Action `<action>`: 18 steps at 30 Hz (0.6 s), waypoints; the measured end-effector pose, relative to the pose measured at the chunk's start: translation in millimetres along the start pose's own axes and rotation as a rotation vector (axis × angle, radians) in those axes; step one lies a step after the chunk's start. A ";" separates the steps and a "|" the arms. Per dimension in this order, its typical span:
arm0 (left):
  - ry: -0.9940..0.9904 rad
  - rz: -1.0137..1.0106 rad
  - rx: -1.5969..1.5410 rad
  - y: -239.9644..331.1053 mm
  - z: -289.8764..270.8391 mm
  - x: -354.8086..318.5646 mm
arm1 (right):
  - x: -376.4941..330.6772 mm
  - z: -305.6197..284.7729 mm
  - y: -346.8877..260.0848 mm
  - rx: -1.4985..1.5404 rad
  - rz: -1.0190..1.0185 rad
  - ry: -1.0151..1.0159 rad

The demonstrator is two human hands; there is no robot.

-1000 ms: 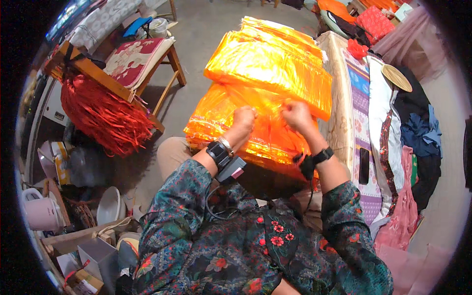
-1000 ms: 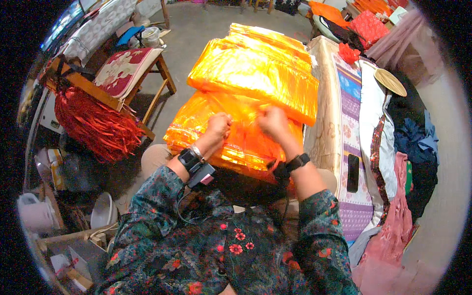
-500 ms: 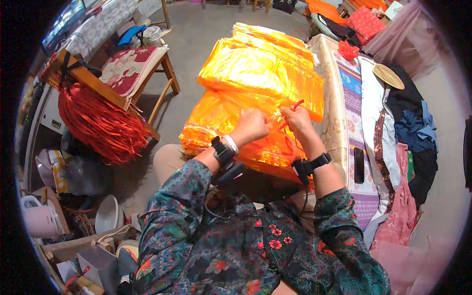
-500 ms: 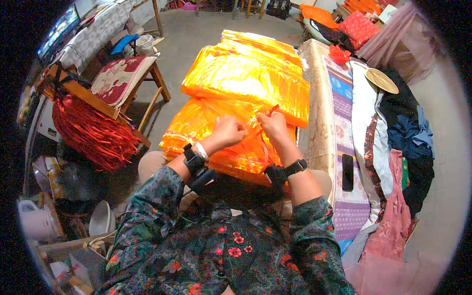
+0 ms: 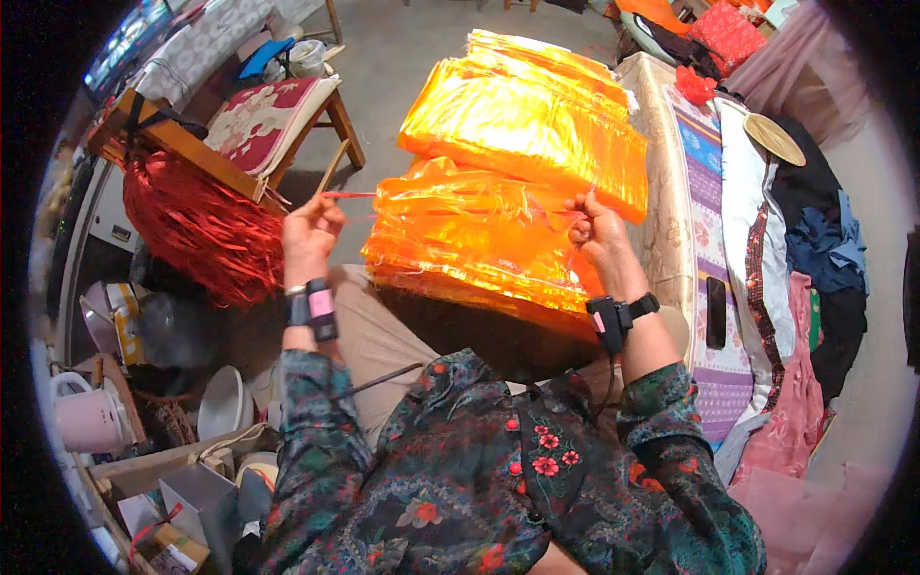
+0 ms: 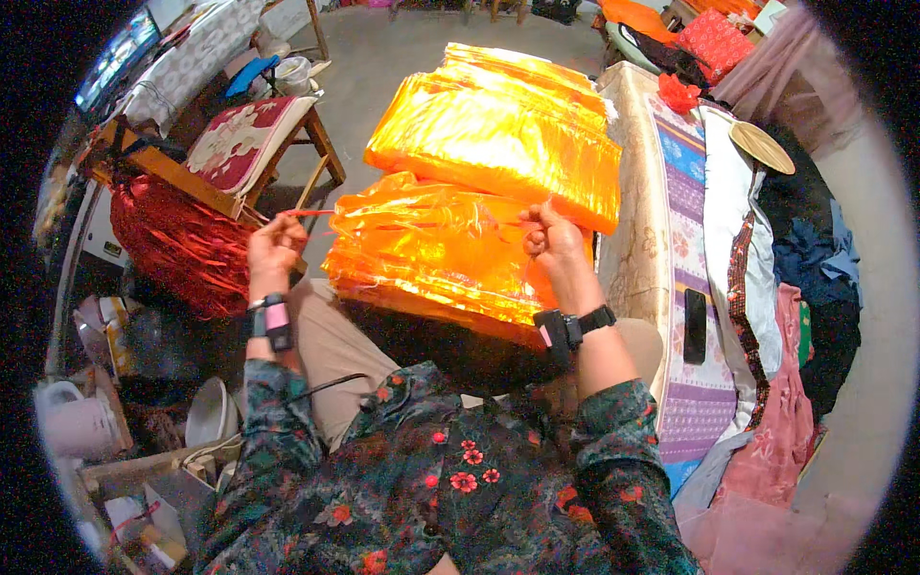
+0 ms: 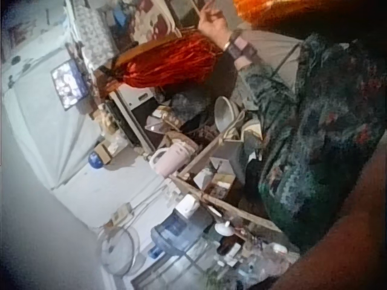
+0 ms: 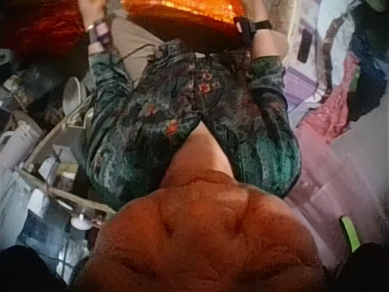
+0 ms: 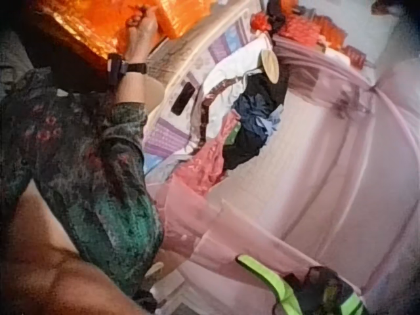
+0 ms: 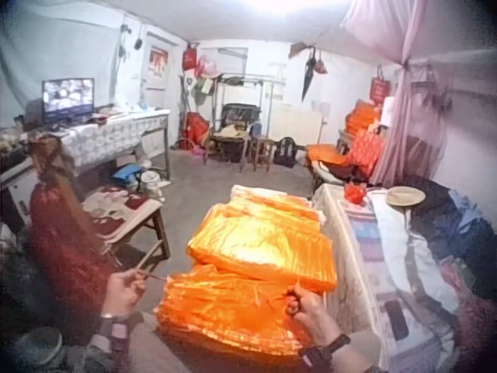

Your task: Tying red strings to bundle stacks of orange plastic sheets.

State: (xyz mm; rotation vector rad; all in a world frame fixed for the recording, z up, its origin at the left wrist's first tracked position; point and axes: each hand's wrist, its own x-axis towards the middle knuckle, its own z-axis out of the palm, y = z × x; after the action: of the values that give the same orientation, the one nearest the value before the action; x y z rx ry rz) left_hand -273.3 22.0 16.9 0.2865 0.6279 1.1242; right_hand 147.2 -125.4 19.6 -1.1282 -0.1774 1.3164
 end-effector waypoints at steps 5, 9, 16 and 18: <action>-0.031 0.144 0.527 -22.4 1.9 1.8 | -27.5 -12.8 -32.2 0.148 -0.172 -0.069; -0.043 0.114 0.367 -9.0 7.6 -16.9 | -39.1 -21.8 -42.1 0.094 -0.188 -0.313; 0.402 0.839 0.970 -17.2 17.7 -35.1 | -24.8 39.6 -27.1 -1.325 -0.714 0.069; 0.348 0.986 1.253 -36.4 32.2 -46.2 | -24.9 65.2 -22.3 -1.413 -0.775 0.112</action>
State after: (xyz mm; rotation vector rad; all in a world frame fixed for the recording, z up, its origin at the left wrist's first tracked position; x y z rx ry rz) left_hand -239.9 -32.0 38.6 1.6290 1.5615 1.5806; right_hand 110.2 -106.6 80.0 -1.9593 -1.4569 0.2667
